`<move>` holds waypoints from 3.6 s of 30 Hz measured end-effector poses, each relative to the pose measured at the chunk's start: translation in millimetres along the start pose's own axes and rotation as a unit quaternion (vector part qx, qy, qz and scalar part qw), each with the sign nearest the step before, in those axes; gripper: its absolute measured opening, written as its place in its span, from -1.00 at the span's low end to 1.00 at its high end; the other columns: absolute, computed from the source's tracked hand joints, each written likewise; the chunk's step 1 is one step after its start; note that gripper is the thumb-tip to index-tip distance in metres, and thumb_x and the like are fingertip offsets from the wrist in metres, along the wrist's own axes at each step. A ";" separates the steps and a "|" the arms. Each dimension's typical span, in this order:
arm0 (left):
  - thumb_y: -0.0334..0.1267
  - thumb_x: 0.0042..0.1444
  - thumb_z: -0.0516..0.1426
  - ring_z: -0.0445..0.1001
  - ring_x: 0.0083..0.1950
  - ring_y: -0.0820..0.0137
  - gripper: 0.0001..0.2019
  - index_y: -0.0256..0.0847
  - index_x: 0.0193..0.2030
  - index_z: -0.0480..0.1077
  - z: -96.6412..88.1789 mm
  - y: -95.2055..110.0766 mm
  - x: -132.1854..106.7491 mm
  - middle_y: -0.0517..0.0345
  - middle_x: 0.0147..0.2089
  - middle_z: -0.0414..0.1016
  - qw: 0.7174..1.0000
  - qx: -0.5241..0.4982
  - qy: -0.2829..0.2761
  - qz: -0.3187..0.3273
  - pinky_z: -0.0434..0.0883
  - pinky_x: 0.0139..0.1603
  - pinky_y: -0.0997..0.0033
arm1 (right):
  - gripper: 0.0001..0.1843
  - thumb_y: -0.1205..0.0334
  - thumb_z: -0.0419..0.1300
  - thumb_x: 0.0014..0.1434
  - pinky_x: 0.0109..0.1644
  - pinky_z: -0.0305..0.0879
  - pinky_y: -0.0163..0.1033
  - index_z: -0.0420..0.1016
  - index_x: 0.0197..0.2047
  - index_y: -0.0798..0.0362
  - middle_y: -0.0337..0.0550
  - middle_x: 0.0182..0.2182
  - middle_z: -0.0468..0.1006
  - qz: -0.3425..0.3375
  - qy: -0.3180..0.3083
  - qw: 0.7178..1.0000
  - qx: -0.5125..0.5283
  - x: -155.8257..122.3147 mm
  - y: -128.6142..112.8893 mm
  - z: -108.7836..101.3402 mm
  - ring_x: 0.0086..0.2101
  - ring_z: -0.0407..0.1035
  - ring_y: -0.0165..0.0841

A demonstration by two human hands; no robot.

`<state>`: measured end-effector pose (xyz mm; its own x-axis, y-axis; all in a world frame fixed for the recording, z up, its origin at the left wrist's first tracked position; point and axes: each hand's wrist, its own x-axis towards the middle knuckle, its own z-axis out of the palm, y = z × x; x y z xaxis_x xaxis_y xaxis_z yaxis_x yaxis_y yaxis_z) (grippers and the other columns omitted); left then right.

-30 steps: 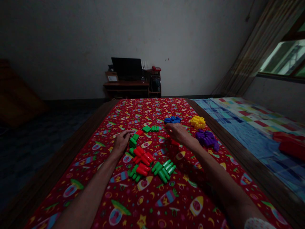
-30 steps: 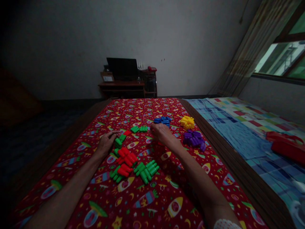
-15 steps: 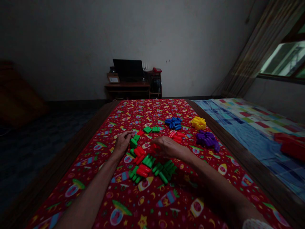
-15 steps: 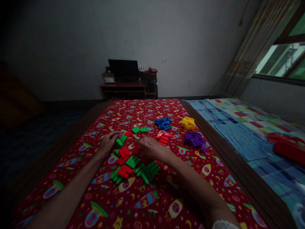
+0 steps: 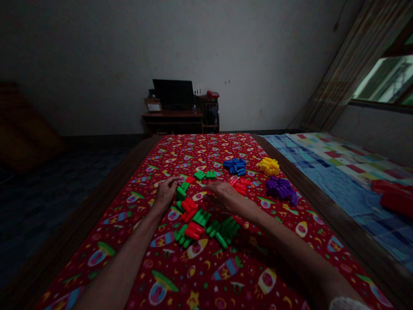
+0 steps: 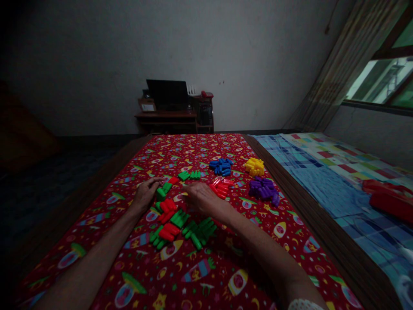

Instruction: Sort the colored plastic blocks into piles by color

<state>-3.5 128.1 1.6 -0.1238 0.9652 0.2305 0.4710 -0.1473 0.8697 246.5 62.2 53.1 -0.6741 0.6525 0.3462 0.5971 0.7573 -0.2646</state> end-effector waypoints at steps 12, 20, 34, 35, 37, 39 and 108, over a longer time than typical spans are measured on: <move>-0.09 -0.04 0.05 0.52 -0.31 0.27 -0.59 -0.26 -0.15 0.54 0.9 -2.0 0.7 0.04 -0.29 0.60 1.000 -0.005 -0.004 0.007 0.42 -0.33 0.40 | -0.60 0.44 0.15 0.08 -0.19 0.18 -0.30 0.37 0.03 0.13 -0.07 -0.25 0.53 0.015 -0.019 0.996 0.086 20.9 -21.8 38.0 -0.21 0.36 -0.30; -0.06 -0.06 0.04 0.52 -0.31 0.26 -0.58 -0.26 -0.19 0.55 2.3 -6.7 3.6 0.04 -0.34 0.58 1.000 -0.008 0.007 0.014 0.40 -0.36 0.41 | -0.72 0.34 -0.02 0.23 -0.37 0.01 -0.30 0.43 -0.06 0.15 -0.05 -0.41 0.51 0.202 0.010 0.973 -0.114 -25.0 22.4 -36.8 -0.45 0.26 -0.37; -0.06 -0.06 0.05 0.50 -0.38 0.31 -0.59 -0.25 -0.18 0.54 2.2 -5.7 2.3 0.04 -0.35 0.59 1.000 -0.009 0.010 0.022 0.38 -0.42 0.44 | -0.79 0.34 -0.04 0.24 -0.36 0.06 -0.29 0.41 -0.28 0.15 -0.03 -0.41 0.45 0.254 0.006 0.959 -0.128 -92.3 37.3 -30.2 -0.45 0.22 -0.38; -0.07 -0.06 0.05 0.50 -0.39 0.31 -0.59 -0.25 -0.19 0.54 2.2 -5.1 2.1 0.04 -0.35 0.59 1.000 -0.009 0.011 0.023 0.38 -0.42 0.44 | -0.79 0.32 -0.03 0.25 -0.39 0.03 -0.29 0.42 -0.29 0.14 -0.05 -0.43 0.46 0.271 -0.012 0.952 -0.141 -90.3 34.1 -33.3 -0.48 0.22 -0.39; -0.07 -0.06 0.04 0.50 -0.38 0.31 -0.60 -0.25 -0.19 0.54 2.3 -4.0 1.7 0.04 -0.36 0.59 1.000 -0.010 0.012 0.021 0.39 -0.41 0.44 | -0.77 0.30 -0.02 0.25 -0.43 -0.06 -0.28 0.44 -0.33 0.13 -0.07 -0.49 0.46 0.312 -0.045 0.933 -0.174 -83.5 28.6 -40.7 -0.53 0.20 -0.40; -0.08 -0.06 0.04 0.52 -0.35 0.29 -0.61 -0.24 -0.20 0.54 2.4 -3.0 1.4 0.04 -0.34 0.60 1.000 -0.012 0.010 0.016 0.39 -0.39 0.43 | -0.75 0.34 -0.03 0.24 -0.45 -0.11 -0.27 0.46 -0.34 0.12 -0.07 -0.50 0.47 0.336 -0.061 0.920 -0.194 -72.2 23.5 -47.0 -0.55 0.21 -0.41; -0.09 -0.06 0.02 0.46 -0.40 0.31 -0.60 -0.23 -0.21 0.55 0.8 2.2 -0.2 0.09 -0.40 0.55 0.999 0.030 0.010 0.037 0.34 -0.43 0.44 | -0.78 0.36 0.06 0.02 -0.35 0.24 -0.35 0.54 -0.34 0.16 -0.12 -0.44 0.56 0.192 0.104 0.969 0.118 -82.9 104.6 -34.2 -0.42 0.39 -0.36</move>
<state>-1.8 127.8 3.1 -0.1027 0.9476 0.3024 0.5306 -0.2050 0.8225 379.7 86.4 27.5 -0.3057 0.8858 0.3491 0.6533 0.4619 -0.5999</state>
